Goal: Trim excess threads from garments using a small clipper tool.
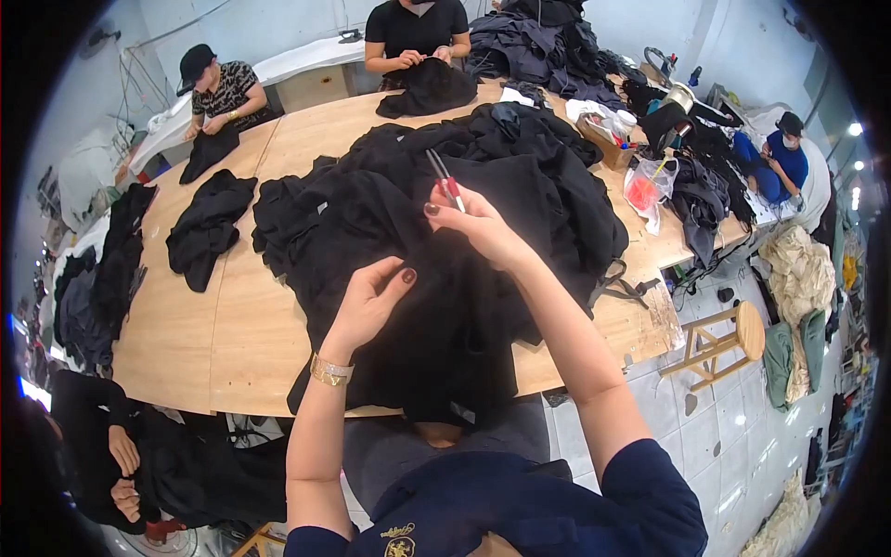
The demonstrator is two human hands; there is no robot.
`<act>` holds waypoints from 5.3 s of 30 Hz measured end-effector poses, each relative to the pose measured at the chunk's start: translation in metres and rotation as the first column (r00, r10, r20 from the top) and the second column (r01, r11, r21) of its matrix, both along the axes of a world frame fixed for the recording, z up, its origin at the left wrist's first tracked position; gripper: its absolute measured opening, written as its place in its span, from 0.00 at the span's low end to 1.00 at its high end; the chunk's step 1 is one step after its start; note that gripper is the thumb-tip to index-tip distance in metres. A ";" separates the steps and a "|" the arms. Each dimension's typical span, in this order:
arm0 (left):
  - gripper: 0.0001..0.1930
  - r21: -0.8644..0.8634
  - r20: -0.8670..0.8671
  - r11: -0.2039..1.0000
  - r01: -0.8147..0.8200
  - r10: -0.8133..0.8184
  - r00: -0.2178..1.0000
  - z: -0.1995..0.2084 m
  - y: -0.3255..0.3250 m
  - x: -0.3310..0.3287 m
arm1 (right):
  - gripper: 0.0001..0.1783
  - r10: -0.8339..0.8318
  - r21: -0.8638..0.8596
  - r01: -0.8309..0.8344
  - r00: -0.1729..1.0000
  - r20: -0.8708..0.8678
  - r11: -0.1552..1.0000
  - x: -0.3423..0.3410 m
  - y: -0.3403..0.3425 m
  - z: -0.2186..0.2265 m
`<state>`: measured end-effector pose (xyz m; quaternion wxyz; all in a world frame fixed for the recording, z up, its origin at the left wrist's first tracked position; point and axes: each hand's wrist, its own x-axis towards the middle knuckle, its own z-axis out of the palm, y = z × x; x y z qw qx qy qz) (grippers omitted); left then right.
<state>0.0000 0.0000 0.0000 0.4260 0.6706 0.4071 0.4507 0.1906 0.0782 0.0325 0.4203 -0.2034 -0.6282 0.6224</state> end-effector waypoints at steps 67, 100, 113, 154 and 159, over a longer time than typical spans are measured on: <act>0.19 0.462 -0.694 0.881 -0.102 0.431 0.577 -0.083 -0.039 0.041 | 0.18 -0.429 -0.316 0.425 0.901 0.060 0.848 0.028 -0.110 -0.157; 0.09 -0.009 0.055 0.959 -0.282 0.282 0.958 -0.063 -0.049 0.019 | 0.13 -0.469 -0.083 0.479 0.875 0.116 0.874 0.016 -0.119 -0.096; 0.08 0.068 0.014 0.937 -0.343 0.343 0.939 -0.061 -0.053 0.023 | 0.17 -0.568 0.501 0.303 0.610 0.551 0.811 0.003 -0.131 -0.073; 0.09 0.063 -0.086 0.938 -0.342 0.346 0.934 -0.062 -0.061 0.023 | 0.04 -0.518 0.033 0.519 0.842 0.148 0.854 -0.009 -0.117 -0.081; 0.09 0.032 0.000 0.926 -0.377 0.377 0.926 -0.061 -0.061 0.022 | 0.05 -0.555 -0.131 0.548 0.831 -0.030 0.826 0.000 -0.120 -0.083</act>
